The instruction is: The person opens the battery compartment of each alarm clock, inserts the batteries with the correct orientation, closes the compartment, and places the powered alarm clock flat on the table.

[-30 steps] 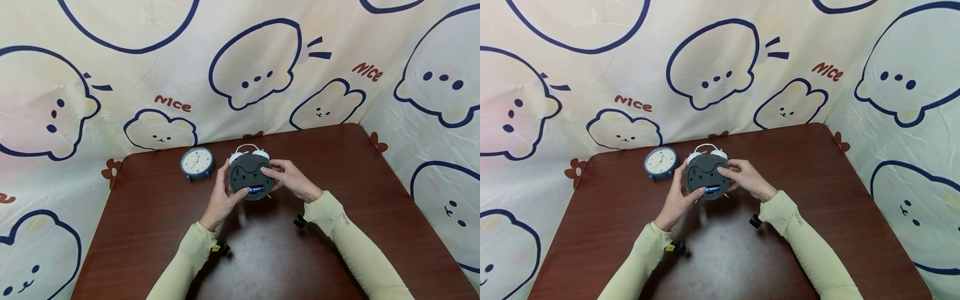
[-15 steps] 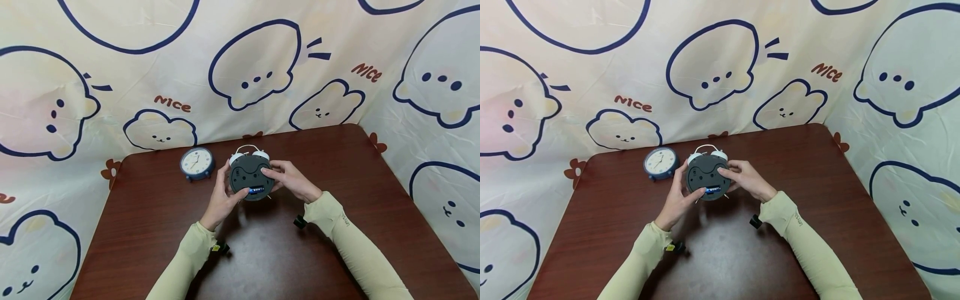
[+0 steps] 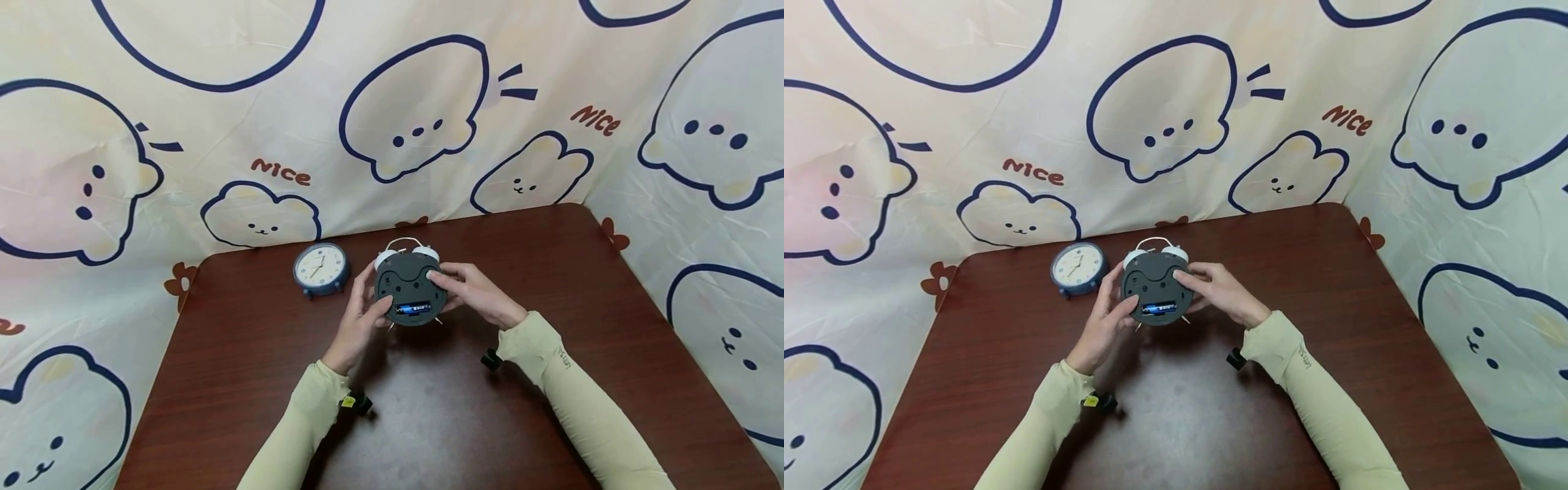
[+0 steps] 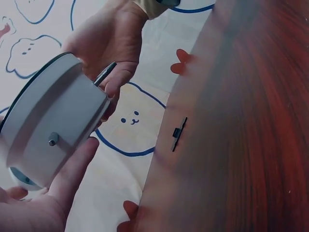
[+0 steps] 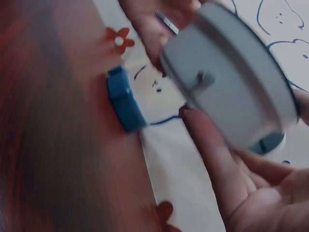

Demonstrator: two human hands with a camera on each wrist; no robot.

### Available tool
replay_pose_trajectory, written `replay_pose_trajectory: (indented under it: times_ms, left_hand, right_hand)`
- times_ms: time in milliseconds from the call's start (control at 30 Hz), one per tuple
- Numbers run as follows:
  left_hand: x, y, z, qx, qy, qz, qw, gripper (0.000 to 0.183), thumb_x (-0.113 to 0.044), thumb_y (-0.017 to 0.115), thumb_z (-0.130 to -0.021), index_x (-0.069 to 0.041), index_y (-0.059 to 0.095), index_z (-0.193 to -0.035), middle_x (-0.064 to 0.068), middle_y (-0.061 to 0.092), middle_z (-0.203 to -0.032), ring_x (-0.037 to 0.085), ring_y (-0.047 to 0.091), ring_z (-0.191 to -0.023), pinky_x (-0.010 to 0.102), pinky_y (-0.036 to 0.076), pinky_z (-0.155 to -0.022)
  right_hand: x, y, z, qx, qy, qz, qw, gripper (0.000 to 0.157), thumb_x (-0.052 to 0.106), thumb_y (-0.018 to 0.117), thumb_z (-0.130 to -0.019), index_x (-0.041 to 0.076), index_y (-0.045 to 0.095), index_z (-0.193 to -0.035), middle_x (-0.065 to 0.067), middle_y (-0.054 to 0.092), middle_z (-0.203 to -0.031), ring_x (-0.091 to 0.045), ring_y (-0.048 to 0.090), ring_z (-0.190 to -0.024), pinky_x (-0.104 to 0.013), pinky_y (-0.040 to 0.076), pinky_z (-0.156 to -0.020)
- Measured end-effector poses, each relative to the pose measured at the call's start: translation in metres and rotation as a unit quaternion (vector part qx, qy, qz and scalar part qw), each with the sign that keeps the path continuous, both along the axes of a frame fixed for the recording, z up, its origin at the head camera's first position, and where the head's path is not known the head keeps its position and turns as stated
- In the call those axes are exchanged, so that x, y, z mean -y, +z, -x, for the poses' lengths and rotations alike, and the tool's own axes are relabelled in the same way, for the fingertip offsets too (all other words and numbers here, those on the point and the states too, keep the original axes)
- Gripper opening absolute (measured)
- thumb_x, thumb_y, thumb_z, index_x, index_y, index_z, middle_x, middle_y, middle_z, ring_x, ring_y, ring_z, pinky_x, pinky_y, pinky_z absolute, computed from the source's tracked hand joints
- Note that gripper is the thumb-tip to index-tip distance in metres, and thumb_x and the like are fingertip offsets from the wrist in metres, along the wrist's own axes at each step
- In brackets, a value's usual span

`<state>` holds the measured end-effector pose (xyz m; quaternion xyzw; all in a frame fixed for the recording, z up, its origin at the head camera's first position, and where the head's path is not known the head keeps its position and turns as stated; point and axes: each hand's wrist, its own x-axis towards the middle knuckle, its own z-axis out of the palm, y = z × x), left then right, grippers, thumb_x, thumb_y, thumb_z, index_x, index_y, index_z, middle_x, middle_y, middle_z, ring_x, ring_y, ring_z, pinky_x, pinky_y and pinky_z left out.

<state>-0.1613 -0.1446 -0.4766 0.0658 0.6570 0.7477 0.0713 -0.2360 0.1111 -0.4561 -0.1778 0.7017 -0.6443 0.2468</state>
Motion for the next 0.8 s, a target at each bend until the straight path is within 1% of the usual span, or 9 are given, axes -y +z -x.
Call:
replay_pose_trajectory:
  times_ms: [100, 167, 233, 300, 400, 500, 600, 667, 800]
  left_hand:
    - [0.002, -0.001, 0.0, 0.002, -0.002, -0.015, 0.9999, 0.066, -0.023, 0.055, -0.108, -0.037, 0.021, -0.163, 0.017, 0.048, -0.142, 0.017, 0.063, -0.103, 0.028, 0.055, -0.073]
    - [0.003, -0.002, 0.001, 0.005, 0.002, -0.013, 0.9999, 0.066, -0.023, 0.055, -0.108, -0.037, 0.022, -0.163, 0.017, 0.049, -0.143, 0.015, 0.063, -0.102, 0.027, 0.055, -0.072]
    - [0.004, -0.004, 0.001, 0.005, 0.008, -0.009, 0.9999, 0.066, -0.021, 0.055, -0.108, -0.037, 0.023, -0.163, 0.017, 0.049, -0.142, 0.015, 0.064, -0.102, 0.027, 0.055, -0.071]
    - [0.006, -0.005, 0.001, 0.008, 0.015, -0.005, 0.9999, 0.066, -0.021, 0.055, -0.107, -0.037, 0.024, -0.163, 0.017, 0.05, -0.142, 0.015, 0.065, -0.102, 0.027, 0.055, -0.071]
    - [0.009, -0.006, 0.002, 0.008, 0.021, -0.001, 0.9997, 0.066, -0.022, 0.056, -0.107, -0.037, 0.024, -0.163, 0.018, 0.051, -0.141, 0.015, 0.065, -0.102, 0.028, 0.055, -0.071]
    - [0.01, -0.006, 0.002, 0.009, 0.021, 0.0, 0.9997, 0.066, -0.023, 0.057, -0.107, -0.037, 0.024, -0.163, 0.018, 0.05, -0.141, 0.016, 0.065, -0.103, 0.027, 0.056, -0.072]
    - [0.01, -0.006, 0.002, 0.011, 0.018, -0.004, 0.9998, 0.067, -0.024, 0.057, -0.107, -0.037, 0.023, -0.162, 0.018, 0.05, -0.142, 0.016, 0.065, -0.104, 0.028, 0.055, -0.073]
    - [0.01, -0.006, 0.002, 0.012, 0.017, -0.006, 0.9998, 0.067, -0.023, 0.057, -0.107, -0.037, 0.023, -0.163, 0.017, 0.05, -0.142, 0.016, 0.065, -0.104, 0.028, 0.055, -0.073]
    - [0.01, -0.006, 0.002, 0.012, 0.014, -0.009, 0.9998, 0.066, -0.023, 0.057, -0.107, -0.037, 0.024, -0.162, 0.017, 0.05, -0.142, 0.016, 0.064, -0.104, 0.029, 0.055, -0.073]
  right_hand:
    - [-0.006, -0.001, 0.008, -0.01, -0.017, -0.012, 1.0, 0.05, 0.04, 0.053, -0.109, 0.0, 0.061, -0.137, -0.016, 0.073, -0.113, -0.024, 0.077, -0.091, -0.041, 0.063, -0.084]
    - [-0.013, 0.0, 0.015, -0.02, -0.043, -0.02, 0.999, 0.05, 0.041, 0.051, -0.109, 0.001, 0.062, -0.137, -0.02, 0.072, -0.116, -0.024, 0.076, -0.093, -0.04, 0.063, -0.085]
    - [-0.023, -0.001, 0.024, -0.034, -0.073, -0.033, 0.996, 0.049, 0.039, 0.052, -0.109, 0.001, 0.06, -0.139, -0.024, 0.07, -0.12, -0.028, 0.076, -0.099, -0.038, 0.063, -0.086]
    - [-0.035, -0.002, 0.032, -0.048, -0.099, -0.057, 0.992, 0.046, 0.035, 0.055, -0.108, 0.004, 0.059, -0.141, -0.026, 0.068, -0.126, -0.033, 0.074, -0.106, -0.038, 0.062, -0.089]
    - [-0.05, -0.007, 0.044, -0.072, -0.123, -0.117, 0.983, 0.042, 0.032, 0.06, -0.106, 0.006, 0.061, -0.14, -0.025, 0.068, -0.129, -0.038, 0.071, -0.113, -0.042, 0.06, -0.093]
    - [-0.06, -0.015, 0.054, -0.085, -0.13, -0.173, 0.973, 0.044, 0.032, 0.065, -0.104, 0.006, 0.062, -0.139, -0.022, 0.069, -0.128, -0.04, 0.071, -0.112, -0.048, 0.058, -0.097]
    - [-0.066, -0.026, 0.061, -0.092, -0.128, -0.214, 0.964, 0.046, 0.033, 0.066, -0.103, 0.005, 0.061, -0.139, -0.021, 0.07, -0.125, -0.037, 0.073, -0.106, -0.052, 0.057, -0.098]
    - [-0.067, -0.033, 0.064, -0.1, -0.121, -0.24, 0.958, 0.046, 0.032, 0.066, -0.103, 0.004, 0.062, -0.139, -0.02, 0.071, -0.12, -0.034, 0.075, -0.099, -0.05, 0.057, -0.095]
    - [-0.064, -0.044, 0.066, -0.12, -0.103, -0.286, 0.945, 0.04, 0.03, 0.069, -0.101, 0.005, 0.067, -0.132, -0.015, 0.073, -0.11, -0.027, 0.072, -0.086, -0.04, 0.057, -0.084]
